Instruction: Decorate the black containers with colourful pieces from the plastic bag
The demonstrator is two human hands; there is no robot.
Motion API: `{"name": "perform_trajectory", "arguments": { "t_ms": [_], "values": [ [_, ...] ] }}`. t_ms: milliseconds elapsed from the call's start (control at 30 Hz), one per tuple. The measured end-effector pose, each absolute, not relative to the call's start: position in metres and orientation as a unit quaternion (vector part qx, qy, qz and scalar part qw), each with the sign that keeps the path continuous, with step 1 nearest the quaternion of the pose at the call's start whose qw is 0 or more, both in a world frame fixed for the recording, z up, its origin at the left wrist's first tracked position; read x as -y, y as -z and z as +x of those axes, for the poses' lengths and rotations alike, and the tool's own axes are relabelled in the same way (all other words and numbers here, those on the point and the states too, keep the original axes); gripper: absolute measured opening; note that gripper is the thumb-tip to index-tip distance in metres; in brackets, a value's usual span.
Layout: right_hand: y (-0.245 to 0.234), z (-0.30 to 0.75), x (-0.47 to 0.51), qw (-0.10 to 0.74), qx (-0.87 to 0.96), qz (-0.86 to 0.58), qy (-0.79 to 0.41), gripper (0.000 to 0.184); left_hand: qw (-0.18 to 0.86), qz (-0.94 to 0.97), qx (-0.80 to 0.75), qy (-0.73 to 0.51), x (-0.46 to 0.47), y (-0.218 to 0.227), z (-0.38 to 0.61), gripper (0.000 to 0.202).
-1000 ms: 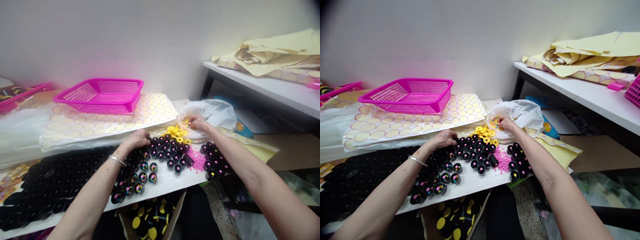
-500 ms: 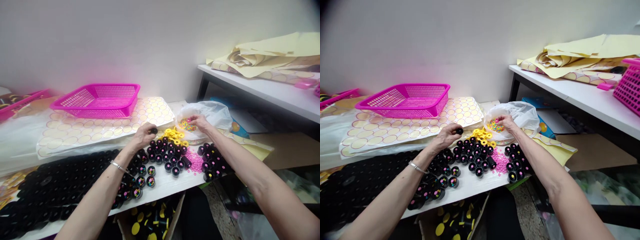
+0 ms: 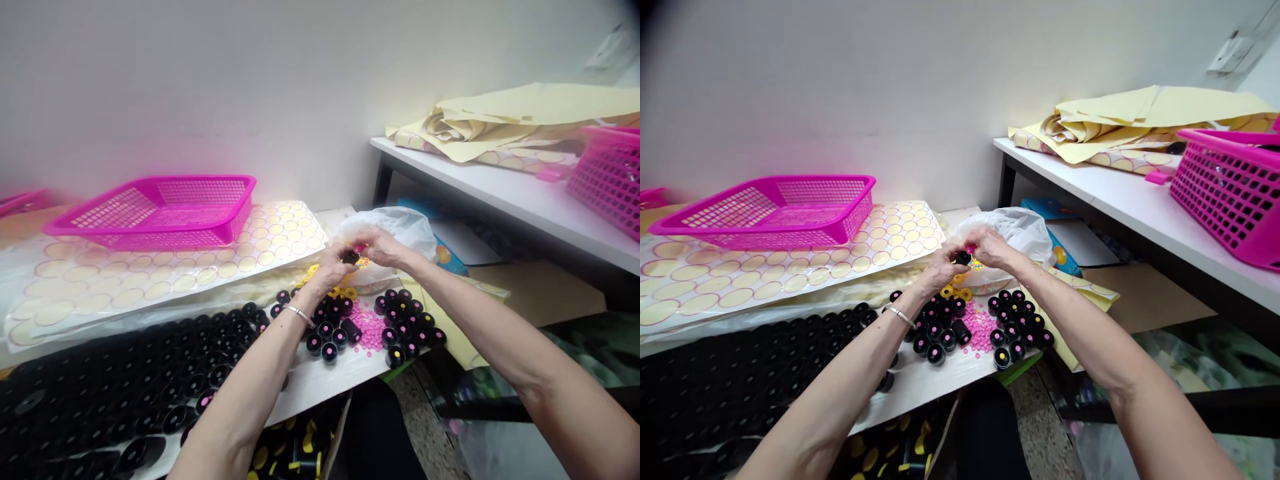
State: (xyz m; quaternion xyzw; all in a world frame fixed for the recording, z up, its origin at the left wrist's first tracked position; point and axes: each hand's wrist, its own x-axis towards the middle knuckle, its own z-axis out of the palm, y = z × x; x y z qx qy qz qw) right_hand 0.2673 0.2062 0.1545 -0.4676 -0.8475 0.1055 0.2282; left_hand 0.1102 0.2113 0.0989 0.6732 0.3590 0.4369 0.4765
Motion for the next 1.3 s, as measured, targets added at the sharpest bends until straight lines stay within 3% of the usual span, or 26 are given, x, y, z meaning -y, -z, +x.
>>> {"name": "perform_trajectory", "arguments": {
  "t_ms": [133,267,367,467,633,700,900,1000,1133,1300],
  "values": [
    [-0.173,0.263,-0.192,0.06,0.878,-0.472,0.051,0.022,0.49,0.666,-0.35,-0.44,-0.213,-0.095,0.121,0.03],
    [-0.179,0.255,-0.185,-0.009,0.892,-0.437,0.117,0.018,0.508,0.647,-0.345,-0.452,-0.211,-0.096,0.127,0.025],
    [-0.175,0.255,-0.184,-0.001,0.893,-0.425,0.149,0.014,0.521,0.633,-0.341,-0.46,-0.21,-0.096,0.13,0.024],
    [-0.168,0.261,-0.189,0.063,0.883,-0.446,0.134,0.017,0.533,0.614,-0.347,-0.467,-0.208,-0.095,0.13,0.029],
    [-0.145,0.28,-0.209,0.252,0.821,-0.507,-0.074,0.019,0.548,0.582,-0.358,-0.482,-0.201,-0.095,0.121,0.036],
    [-0.133,0.286,-0.218,0.271,0.783,-0.54,-0.149,0.02,0.549,0.58,-0.359,-0.484,-0.197,-0.099,0.114,0.036],
    [-0.104,0.281,-0.224,0.12,0.765,-0.624,-0.104,0.022,0.498,0.595,-0.404,-0.484,-0.17,-0.126,0.055,0.035],
    [-0.095,0.276,-0.224,0.058,0.772,-0.628,-0.081,0.025,0.412,0.621,-0.469,-0.473,-0.136,-0.143,0.007,0.037],
    [-0.083,0.278,-0.231,0.022,0.773,-0.63,-0.076,0.025,0.284,0.661,-0.551,-0.423,-0.066,-0.151,-0.042,0.032],
    [-0.078,0.282,-0.236,0.023,0.756,-0.648,-0.09,0.025,0.227,0.703,-0.563,-0.369,0.003,-0.11,-0.041,0.03]
  ]
}}
